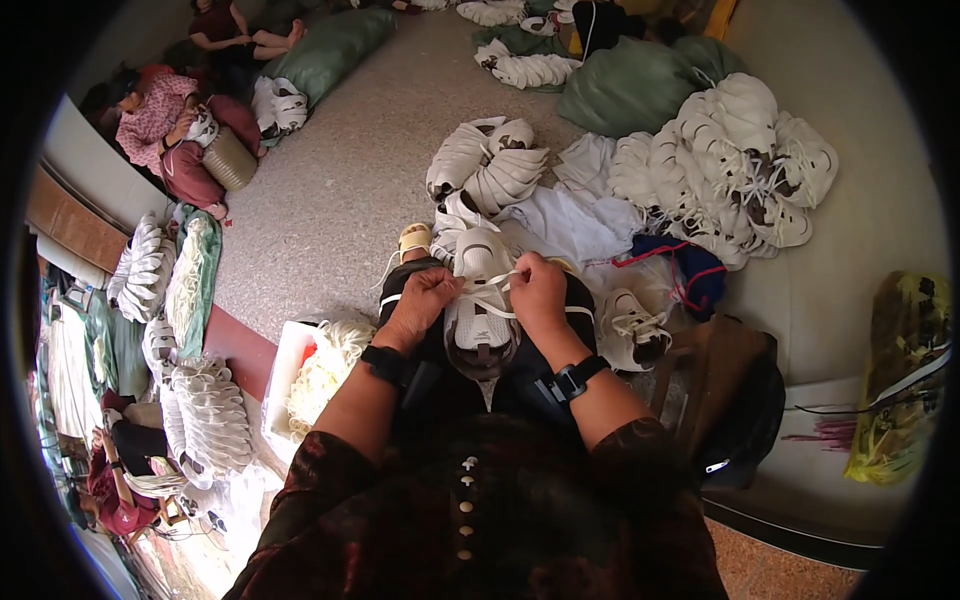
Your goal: Threading shoe laces through the eyelets of white sneakers.
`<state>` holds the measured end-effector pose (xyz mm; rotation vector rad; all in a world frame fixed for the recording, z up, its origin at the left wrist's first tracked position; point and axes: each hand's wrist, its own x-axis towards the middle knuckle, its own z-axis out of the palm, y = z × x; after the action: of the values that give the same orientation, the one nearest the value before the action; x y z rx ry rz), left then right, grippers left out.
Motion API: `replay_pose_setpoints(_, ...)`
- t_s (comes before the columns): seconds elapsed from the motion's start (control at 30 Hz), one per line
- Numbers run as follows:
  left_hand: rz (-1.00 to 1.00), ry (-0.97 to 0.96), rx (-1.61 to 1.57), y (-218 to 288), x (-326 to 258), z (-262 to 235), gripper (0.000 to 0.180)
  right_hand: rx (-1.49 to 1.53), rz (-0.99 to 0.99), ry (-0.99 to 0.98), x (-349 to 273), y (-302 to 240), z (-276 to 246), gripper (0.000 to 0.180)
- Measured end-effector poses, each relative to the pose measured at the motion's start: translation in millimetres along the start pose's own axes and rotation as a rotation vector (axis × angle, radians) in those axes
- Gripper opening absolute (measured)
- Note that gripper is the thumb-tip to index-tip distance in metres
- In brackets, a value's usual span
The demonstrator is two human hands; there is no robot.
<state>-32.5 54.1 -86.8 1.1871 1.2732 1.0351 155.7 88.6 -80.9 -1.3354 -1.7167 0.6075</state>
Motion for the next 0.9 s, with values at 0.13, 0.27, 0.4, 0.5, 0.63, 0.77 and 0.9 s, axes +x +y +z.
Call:
replay_pose_setpoints(0.13, 0.083, 0.100, 0.206, -16.9, 3.7, -0.1, 0.020, 0.428, 0.337, -0.163, -1.2, 2.5, -3.2, 0.007)
replay_pose_setpoints(0.27, 0.098, 0.159, 0.327, -19.5, 7.8, -4.2, 0.024, 0.712, 0.540, -0.550, 4.6, 6.3, -17.5, 0.021)
replay_pose_setpoints(0.4, 0.106, 0.174, 0.258, -15.9, 6.1, -2.8, 0.029, -0.076, 0.106, -0.470, 3.9, 2.0, -15.3, 0.016)
replay_pose_setpoints(0.5, 0.055, 0.139, 0.274, -12.2, 4.7, -3.0, 0.029, -0.091, 0.031, -0.158, 2.0, -2.1, -11.0, 0.009)
replay_pose_setpoints(0.63, 0.139, 0.178, 0.330, -18.8, 2.9, -4.4, 0.030, -0.138, -0.016, 0.063, 2.1, -1.4, -0.5, 0.005)
replay_pose_setpoints(0.77, 0.127, 0.137, 0.412, -7.6, -1.0, -5.3, 0.029, 0.352, 0.216, -0.052, 2.4, -1.9, -5.6, 0.011)
replay_pose_setpoints(0.9, 0.129, 0.097, 0.530, 0.0, -4.4, -9.1, 0.027, 0.317, 0.473, -0.461, 1.6, -0.8, -13.3, 0.020)
